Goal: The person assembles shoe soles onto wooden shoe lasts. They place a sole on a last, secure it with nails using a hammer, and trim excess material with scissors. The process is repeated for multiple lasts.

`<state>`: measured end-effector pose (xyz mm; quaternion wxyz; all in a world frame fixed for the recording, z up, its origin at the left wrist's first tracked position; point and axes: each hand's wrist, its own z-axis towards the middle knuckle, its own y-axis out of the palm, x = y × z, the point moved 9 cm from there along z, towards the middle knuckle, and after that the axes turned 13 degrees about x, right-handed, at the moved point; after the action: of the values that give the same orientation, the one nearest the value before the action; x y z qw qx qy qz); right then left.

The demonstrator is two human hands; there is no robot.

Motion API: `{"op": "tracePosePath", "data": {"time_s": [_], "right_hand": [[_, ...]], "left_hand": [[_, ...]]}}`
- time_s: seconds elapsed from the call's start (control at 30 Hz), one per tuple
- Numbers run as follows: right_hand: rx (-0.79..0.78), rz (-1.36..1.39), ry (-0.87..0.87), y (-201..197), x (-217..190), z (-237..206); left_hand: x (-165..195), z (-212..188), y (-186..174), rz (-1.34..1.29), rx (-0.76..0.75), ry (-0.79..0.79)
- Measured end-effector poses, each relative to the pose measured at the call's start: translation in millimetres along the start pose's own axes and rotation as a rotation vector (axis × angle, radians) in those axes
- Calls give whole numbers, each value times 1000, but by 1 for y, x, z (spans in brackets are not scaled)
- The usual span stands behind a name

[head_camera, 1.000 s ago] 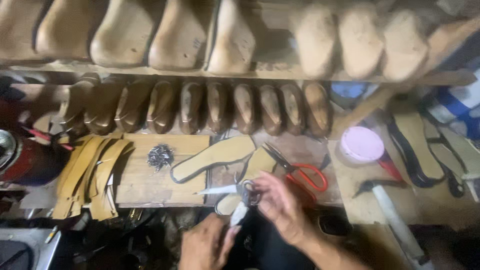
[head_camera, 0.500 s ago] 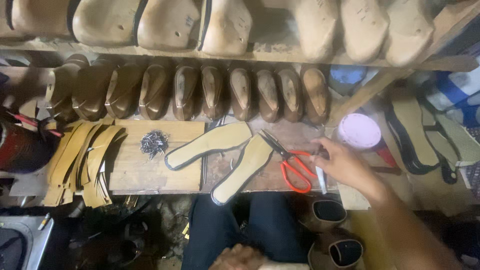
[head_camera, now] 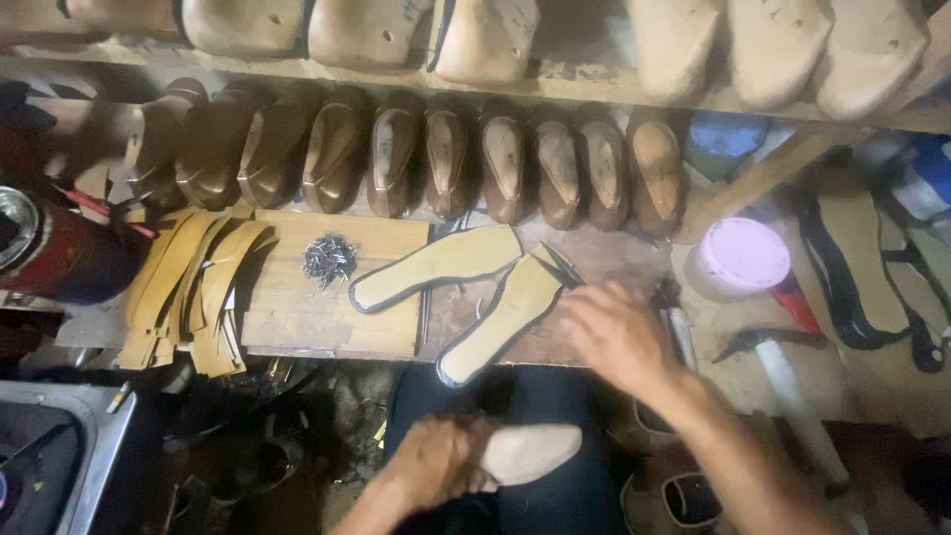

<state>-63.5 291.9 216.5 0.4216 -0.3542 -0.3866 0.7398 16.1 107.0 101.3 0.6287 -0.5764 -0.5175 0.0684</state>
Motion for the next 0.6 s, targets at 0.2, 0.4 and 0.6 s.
{"op": "tracePosePath", "data": {"time_s": [0.2,0.4,0.6], "right_hand": [[-103,167,-89,34,-56,12],[27,109,-176,47,-109,10],[-41,116,-107,56,-111,13]], "left_hand": [[-2,6,-27,-138,43,1],[-3,-11,-28,-122,209,66],[-39,-32,-88,-198,651,-91]]}}
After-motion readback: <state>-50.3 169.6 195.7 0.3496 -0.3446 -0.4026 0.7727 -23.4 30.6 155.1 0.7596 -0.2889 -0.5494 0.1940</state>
